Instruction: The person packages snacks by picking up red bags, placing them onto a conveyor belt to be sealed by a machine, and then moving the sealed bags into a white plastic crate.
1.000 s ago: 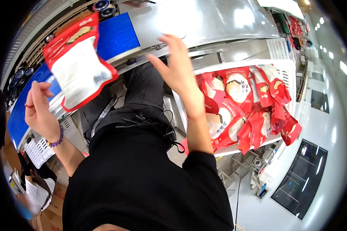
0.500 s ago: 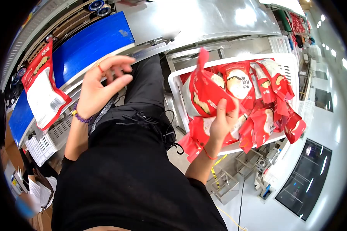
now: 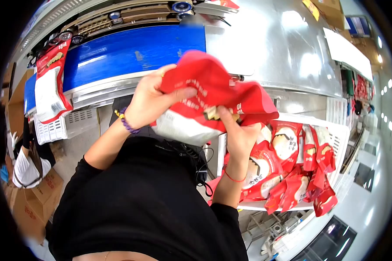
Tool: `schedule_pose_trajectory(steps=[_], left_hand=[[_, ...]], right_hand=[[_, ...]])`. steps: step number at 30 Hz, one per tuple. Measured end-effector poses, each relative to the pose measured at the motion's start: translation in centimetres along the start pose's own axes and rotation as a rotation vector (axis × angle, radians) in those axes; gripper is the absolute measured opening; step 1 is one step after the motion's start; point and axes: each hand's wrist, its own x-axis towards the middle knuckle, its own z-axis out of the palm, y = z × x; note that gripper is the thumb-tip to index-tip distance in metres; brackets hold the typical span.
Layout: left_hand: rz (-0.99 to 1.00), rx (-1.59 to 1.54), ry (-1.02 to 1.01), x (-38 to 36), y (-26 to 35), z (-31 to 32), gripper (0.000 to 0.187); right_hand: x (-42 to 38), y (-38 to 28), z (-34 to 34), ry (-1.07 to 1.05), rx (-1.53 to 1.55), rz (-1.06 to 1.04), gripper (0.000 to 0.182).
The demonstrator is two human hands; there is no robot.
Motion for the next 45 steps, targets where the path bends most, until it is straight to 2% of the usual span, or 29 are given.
schedule_pose_trajectory(steps=[1, 2, 3, 4, 7, 8, 9, 11, 13, 15, 19, 20, 21, 24, 26, 29, 33, 34, 37, 41, 43, 45], left_hand=[[-0.039, 0.163, -0.016, 0.4, 0.4, -1.2, 0.024], [-0.152, -0.074, 0.040, 1.0, 0.3, -1.4, 0.024], [-0.260, -0.313, 0.091, 1.7, 0.1, -1.4, 0.025], [-0.340, -0.379, 0.044, 2.7, -0.3, -2.0, 0.020], [-0.399, -0.421, 0.074, 5.7, -3.7, -1.9, 0.028], [-0.379, -0.307, 0.120, 6.7, -4.4, -1.6, 0.034], [-0.314, -0.060, 0.150, 7.8, -6.3, -1.6, 0.031], [-0.079, 0.344, 0.325, 8.8, -7.0, -1.7, 0.026], [-0.158, 0.184, 0.453, 10.0, -8.1, -1.9, 0.028], [-0.210, 0.166, 0.397, 11.0, -9.1, -3.2, 0.033], [-0.442, -0.149, 0.202, 11.1, -4.7, -0.9, 0.043], [-0.369, -0.097, 0.187, 10.9, -5.2, 0.1, 0.046], [-0.247, -0.058, 0.210, 11.0, -5.7, 1.1, 0.042], [-0.346, -0.142, 0.263, 11.8, -5.9, 1.5, 0.034], [-0.513, -0.543, 0.318, 12.6, -6.6, 0.8, 0.026], [-0.486, -0.599, 0.394, 13.6, -7.8, -0.1, 0.019], [-0.487, -0.455, 0.476, 13.9, -8.7, -1.9, 0.019], [-0.482, -0.378, 0.493, 13.8, -9.0, -2.8, 0.021], [-0.390, -0.125, 0.568, 13.2, -9.7, -5.0, 0.030], [-0.389, 0.135, 0.526, 10.5, -8.8, -8.2, 0.043], [-0.470, 0.274, 0.421, 7.9, -7.3, -11.0, 0.054], [-0.416, 0.474, 0.418, 5.0, -6.5, -13.5, 0.050]], right_hand=[[0.6, 0.1, 0.3, 0.042, -0.142, 0.024, 0.026], [1.4, -0.4, 1.6, 0.118, -0.045, 0.006, 0.017], [2.7, 0.4, 1.0, 0.106, 0.032, -0.046, 0.018], [4.2, 1.1, 0.2, 0.103, 0.057, -0.009, 0.018], [8.3, 1.4, -0.1, 0.068, 0.227, 0.107, 0.026], [9.8, 1.9, -0.6, 0.042, 0.223, 0.086, 0.028], [11.1, 2.8, -1.1, 0.015, 0.218, 0.066, 0.029], [13.1, 3.7, -1.2, -0.010, 0.154, -0.006, 0.031], [15.0, 4.2, -2.0, 0.134, 0.052, -0.007, 0.031], [16.7, 4.3, -3.2, 0.182, 0.116, -0.045, 0.030], [17.7, 3.5, -3.5, 0.152, 0.034, -0.026, 0.027], [18.0, 3.7, -3.3, 0.139, 0.016, -0.022, 0.027], [18.2, 3.8, -3.1, 0.124, -0.002, -0.020, 0.028], [18.5, 3.6, -2.5, 0.131, -0.005, -0.010, 0.025], [19.0, 3.4, -2.9, 0.080, -0.031, 0.004, 0.024], [19.8, 3.2, -2.0, 0.053, -0.056, -0.021, 0.024], [21.5, 4.0, -0.7, 0.005, -0.079, 0.028, 0.031], [21.7, 4.1, 0.4, -0.003, -0.061, 0.026, 0.024], [21.7, 4.1, 2.8, -0.048, -0.067, 0.086, 0.023], [21.1, 5.0, 5.5, -0.126, -0.027, 0.139, 0.027], [20.8, 5.5, 7.1, -0.154, -0.061, 0.148, 0.031], [20.5, 6.0, 8.8, -0.155, -0.097, 0.143, 0.026]])
